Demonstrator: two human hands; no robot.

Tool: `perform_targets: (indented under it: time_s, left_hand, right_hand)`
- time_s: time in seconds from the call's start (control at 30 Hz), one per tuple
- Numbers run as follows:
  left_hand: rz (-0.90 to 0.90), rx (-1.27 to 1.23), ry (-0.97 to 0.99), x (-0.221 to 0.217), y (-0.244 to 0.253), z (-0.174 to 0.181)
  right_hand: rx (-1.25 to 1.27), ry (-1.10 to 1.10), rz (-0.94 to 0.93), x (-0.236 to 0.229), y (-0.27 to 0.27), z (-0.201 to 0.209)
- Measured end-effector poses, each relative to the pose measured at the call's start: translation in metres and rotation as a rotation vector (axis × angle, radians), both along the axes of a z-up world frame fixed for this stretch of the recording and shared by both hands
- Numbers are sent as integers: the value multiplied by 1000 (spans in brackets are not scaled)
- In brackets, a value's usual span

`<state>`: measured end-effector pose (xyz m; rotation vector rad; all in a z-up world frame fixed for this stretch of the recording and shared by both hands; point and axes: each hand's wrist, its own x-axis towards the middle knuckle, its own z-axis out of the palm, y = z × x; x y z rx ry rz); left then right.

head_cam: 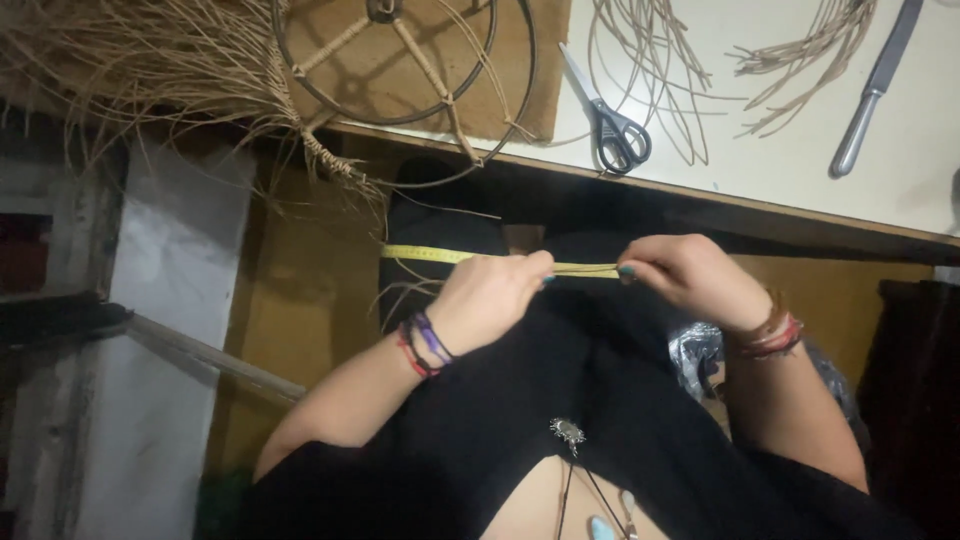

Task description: Measuring, cutting, and weaving dried grass fibers onto a circular metal frame to create a decorative lampshade.

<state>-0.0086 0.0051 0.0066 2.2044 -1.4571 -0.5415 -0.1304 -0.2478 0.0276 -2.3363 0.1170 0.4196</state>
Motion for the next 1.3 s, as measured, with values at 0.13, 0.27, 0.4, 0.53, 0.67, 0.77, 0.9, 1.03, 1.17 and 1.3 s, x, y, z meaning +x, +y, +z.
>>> perform_targets:
  time_s: [0.13,0.27,0.4,0.53,0.67,0.77,0.9,1.03,1.17,1.3]
  left_hand:
    - [18,36,44,14,8,-9]
    - [-64,-128,-16,8,-17,-22]
    - [-7,-146,173,1,-38,-38]
    - [37,-170,246,14,-37,-37]
    - [130,-214,332,22,-34,-40]
    - [170,-243,369,28,-31,-38]
    - [207,-269,373,32,-27,-42]
    - [236,-249,385,37,-25,-40]
    - [252,-355,404,43,-21,-27]
    - [309,-380,229,38,-16,-30]
  right_hand:
    - [-5,12,36,5,0,-8]
    - [-73,-49,117,20,18,-22]
    - [-83,-42,101,33,21,-17]
    - [-91,-101,45,55,-18,-32]
    - [-578,-282,-101,83,-65,-93]
    - [-791,-242,-98,105,-65,-113]
    - [-906,-204,-111,110,-67,-120]
    - [-633,-181,-218,83,-55,-40]
    - [273,-143,-164,23,-42,15]
    - [770,116,164,-25,-30,-18]
